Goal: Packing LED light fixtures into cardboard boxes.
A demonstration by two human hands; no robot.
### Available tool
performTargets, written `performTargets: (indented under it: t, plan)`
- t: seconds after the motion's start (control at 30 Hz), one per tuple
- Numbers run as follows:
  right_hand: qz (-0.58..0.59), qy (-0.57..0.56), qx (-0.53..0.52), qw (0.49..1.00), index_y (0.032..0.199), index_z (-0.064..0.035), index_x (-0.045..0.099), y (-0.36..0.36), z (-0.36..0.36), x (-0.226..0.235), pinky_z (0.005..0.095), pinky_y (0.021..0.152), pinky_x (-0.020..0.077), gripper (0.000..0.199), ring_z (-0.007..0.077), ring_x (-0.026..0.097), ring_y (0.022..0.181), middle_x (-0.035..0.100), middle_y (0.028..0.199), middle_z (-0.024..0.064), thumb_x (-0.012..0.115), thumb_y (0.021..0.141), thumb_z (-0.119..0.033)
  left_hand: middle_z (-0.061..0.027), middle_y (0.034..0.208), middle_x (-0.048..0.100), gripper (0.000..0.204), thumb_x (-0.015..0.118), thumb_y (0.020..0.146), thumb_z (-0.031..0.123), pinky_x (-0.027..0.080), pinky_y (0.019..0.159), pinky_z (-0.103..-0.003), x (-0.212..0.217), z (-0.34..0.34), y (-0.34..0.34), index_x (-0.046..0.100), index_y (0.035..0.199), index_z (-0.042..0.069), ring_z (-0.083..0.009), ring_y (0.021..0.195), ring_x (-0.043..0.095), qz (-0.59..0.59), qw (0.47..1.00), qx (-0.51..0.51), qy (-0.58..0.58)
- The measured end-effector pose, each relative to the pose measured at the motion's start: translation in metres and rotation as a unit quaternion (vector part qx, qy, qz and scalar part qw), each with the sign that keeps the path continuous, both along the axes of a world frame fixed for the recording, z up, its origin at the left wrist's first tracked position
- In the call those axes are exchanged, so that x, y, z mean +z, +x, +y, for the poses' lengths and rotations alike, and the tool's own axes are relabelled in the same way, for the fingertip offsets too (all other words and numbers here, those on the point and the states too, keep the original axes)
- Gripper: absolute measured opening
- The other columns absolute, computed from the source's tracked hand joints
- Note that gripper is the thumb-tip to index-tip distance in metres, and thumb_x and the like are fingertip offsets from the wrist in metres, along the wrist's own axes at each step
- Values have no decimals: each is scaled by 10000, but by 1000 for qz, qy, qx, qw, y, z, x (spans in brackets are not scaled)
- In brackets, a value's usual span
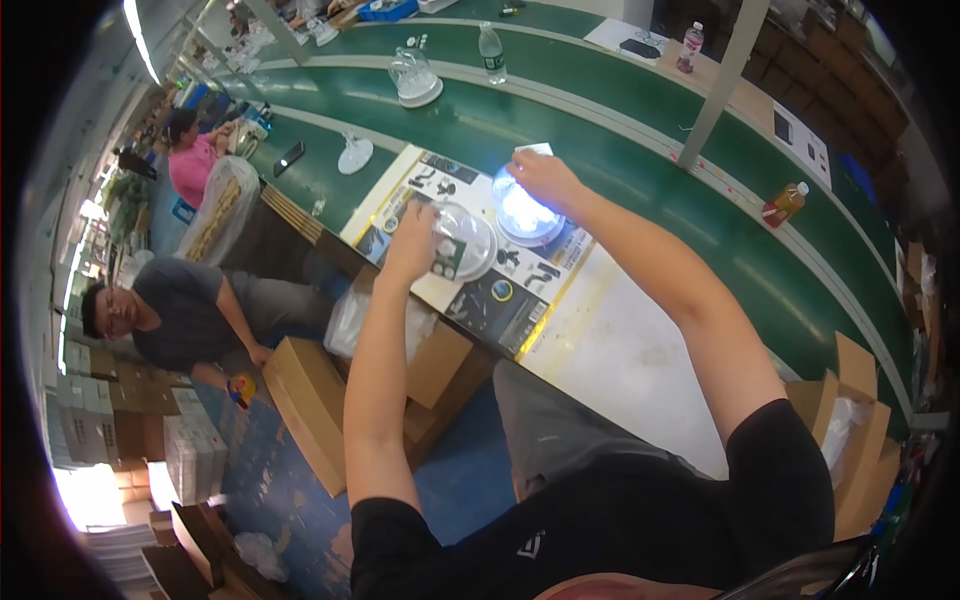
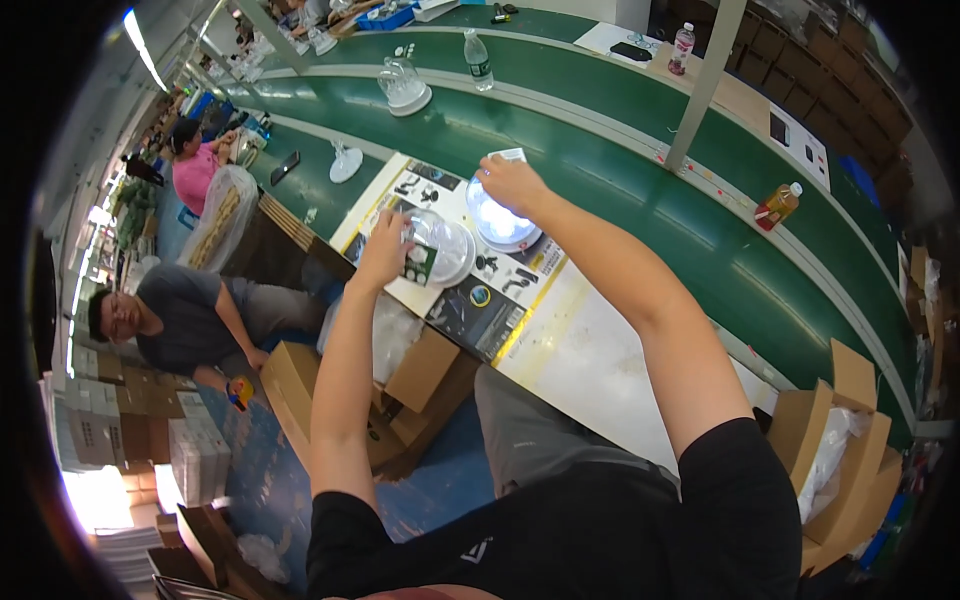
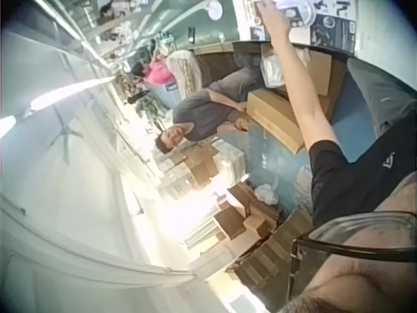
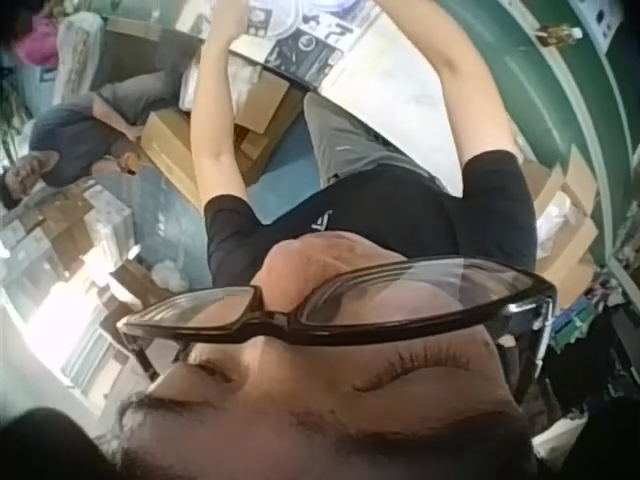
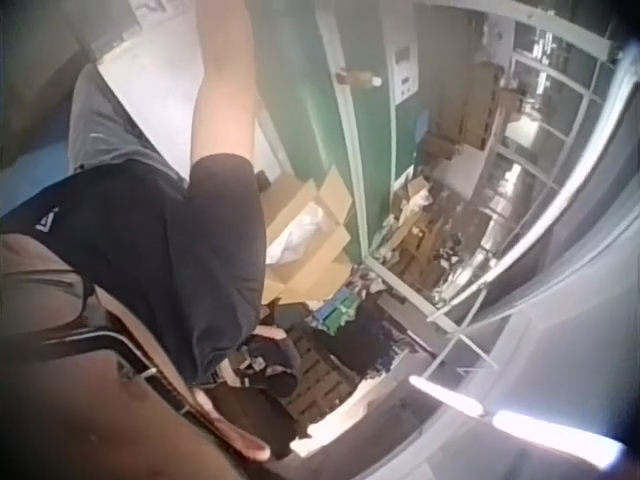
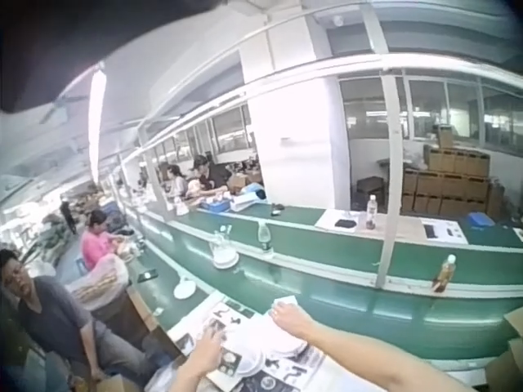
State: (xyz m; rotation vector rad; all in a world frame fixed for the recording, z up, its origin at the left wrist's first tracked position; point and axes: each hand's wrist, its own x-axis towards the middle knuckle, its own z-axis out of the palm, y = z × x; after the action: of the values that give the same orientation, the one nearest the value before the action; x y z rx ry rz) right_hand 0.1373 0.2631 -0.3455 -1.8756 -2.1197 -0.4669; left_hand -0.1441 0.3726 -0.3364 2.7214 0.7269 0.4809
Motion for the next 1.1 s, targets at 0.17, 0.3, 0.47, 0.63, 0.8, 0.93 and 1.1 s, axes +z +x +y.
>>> performTargets:
  t: [0.17, 0.3, 0.47, 0.63, 0.8, 0.93, 1.1]
  plan:
    - [-2, 12, 19, 1000, 947, -49, 658, -3, 46, -8, 349, 758, 596, 127, 244, 627, 1061, 612, 1052, 94, 622, 835, -98, -190, 1107, 515, 296, 695, 838, 2, 490, 817, -478, 10, -38, -31, 530, 1084, 13, -434, 992, 587, -17, 998, -1, -58]
    - [17, 31, 30, 999, 944, -56, 660, -19, 72, -18, 354, 750, 594, 116, 239, 627, 1059, 619, 1039, 91, 613, 848, -103, -181, 1095, 546, 244, 683, 857, 14, 484, 795, -467, 22, -82, -57, 552, 1063, 17, -435, 967, 586, -40, 998, 29, -45]
    - [17, -41, 7, 999, 1039, -69, 669, -34, 82, -11, 399, 764, 587, 183, 266, 619, 1087, 625, 1072, 111, 616, 876, -134, -175, 1056, 577, 221, 692, 857, 45, 485, 791, -458, 65, -125, -92, 581, 1045, 14, -405, 954, 597, 16, 992, 95, -81]
    - [176, 65, 40, 981, 1183, -91, 599, -55, 29, -13, 468, 851, 539, 316, 322, 587, 1134, 576, 1220, 135, 658, 905, -230, -148, 980, 574, 256, 716, 829, 139, 444, 770, -438, 107, -172, -106, 587, 1020, 28, -356, 887, 574, 110, 993, 24, 27]
    - [564, -146, -3, 813, 1079, -21, 656, -120, -181, -112, 390, 758, 541, 199, 260, 698, 816, 704, 915, 137, 590, 973, -175, -121, 951, 553, 266, 702, 853, 205, 388, 765, -405, 133, -206, -93, 560, 1006, 41, -306, 877, 547, 138, 983, -50, 111]
    - [827, -260, -49, 495, 1226, 14, 615, -196, -308, -144, 295, 767, 562, 328, 177, 677, 923, 688, 1077, 120, 670, 907, -42, -105, 895, 545, 227, 711, 857, 194, 383, 736, -405, 133, -227, -81, 546, 934, 58, -296, 841, 552, 96, 987, -41, 125]
    - [872, -195, 34, 447, 1494, -29, 360, -230, -331, -90, 393, 1091, 423, 789, 246, 443, 1385, 439, 1492, 104, 768, 818, -24, -90, 792, 562, 244, 736, 842, 209, 387, 677, -398, 130, -254, -38, 541, 826, 63, -290, 739, 563, -7, 984, -81, 158]
